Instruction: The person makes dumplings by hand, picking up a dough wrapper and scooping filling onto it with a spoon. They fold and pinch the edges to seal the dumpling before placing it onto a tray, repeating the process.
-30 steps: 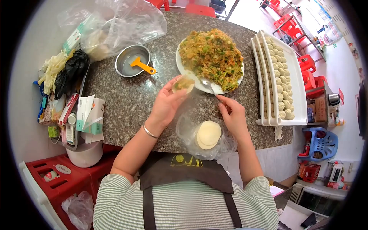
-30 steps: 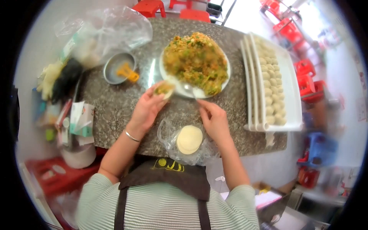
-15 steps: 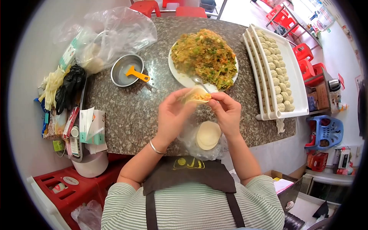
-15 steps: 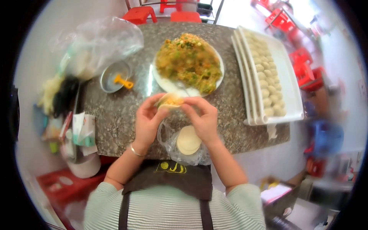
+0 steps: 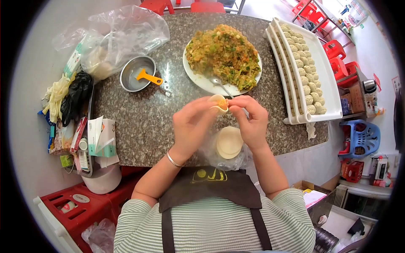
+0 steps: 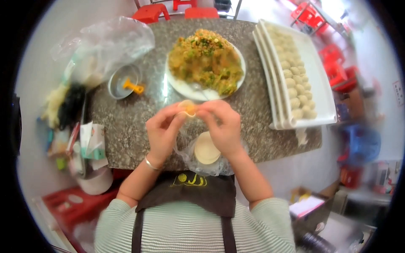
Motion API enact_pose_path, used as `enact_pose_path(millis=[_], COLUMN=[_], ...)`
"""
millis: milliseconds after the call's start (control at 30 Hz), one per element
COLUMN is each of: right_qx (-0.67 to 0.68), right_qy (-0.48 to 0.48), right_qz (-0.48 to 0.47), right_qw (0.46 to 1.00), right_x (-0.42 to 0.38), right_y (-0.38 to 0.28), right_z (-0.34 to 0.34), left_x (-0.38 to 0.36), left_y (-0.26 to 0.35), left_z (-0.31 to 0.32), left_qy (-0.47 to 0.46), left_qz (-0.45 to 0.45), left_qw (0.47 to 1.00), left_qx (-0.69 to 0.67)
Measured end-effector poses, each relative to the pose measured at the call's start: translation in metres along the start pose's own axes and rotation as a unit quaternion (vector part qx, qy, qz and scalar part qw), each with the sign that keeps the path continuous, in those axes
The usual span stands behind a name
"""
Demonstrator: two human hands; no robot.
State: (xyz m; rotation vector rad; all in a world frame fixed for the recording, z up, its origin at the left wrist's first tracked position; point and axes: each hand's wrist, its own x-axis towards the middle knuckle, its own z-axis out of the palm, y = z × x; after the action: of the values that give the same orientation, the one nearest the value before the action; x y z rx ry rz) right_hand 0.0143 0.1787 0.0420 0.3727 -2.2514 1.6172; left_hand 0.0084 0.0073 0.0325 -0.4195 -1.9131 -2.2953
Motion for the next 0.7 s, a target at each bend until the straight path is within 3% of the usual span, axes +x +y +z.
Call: enact_pose_path(millis=[133, 200, 333, 400, 600, 700], right_qx=[-0.023, 0.061, 0.079, 0.051, -0.073, -0.086], right_qy=[-0.005, -0.013, -0.072, -0.065, -0.029, 0.004], right_qz=[-0.031, 0.083, 0.096, 0.069, -0.042, -0.028], right_qw=[0.999, 0.995, 0.99, 0.994, 0.996, 0.996], right_x=[-0.001, -0.001, 0.007, 0.007, 0.005, 0.002], right_y=[-0.003, -0.008, -0.009, -0.013, -0.015, -0.013], right_z=[-0.003, -0.005, -0.015, -0.014, -0.01, -0.011], left_x=[0.0, -0.001, -0.001, -0.001, -0.002, -0.001], left_y=[-0.001, -0.001, 0.002, 0.003, 0.004, 0.0], left_z=[-0.002, -0.003, -0.004, -0.004, 0.001, 0.0], left_qy=[-0.011, -0.03, -0.063, -0.078, -0.018, -0.029], left_qz=[0.008, 0.006, 0.021, 0.03, -0.056, -0.041], left_qw=[1.0, 0.999, 0.998, 0.996, 0.996, 0.995], left_qx=[-0.019, -0.013, -0.022, -0.017, -0.068, -0.086])
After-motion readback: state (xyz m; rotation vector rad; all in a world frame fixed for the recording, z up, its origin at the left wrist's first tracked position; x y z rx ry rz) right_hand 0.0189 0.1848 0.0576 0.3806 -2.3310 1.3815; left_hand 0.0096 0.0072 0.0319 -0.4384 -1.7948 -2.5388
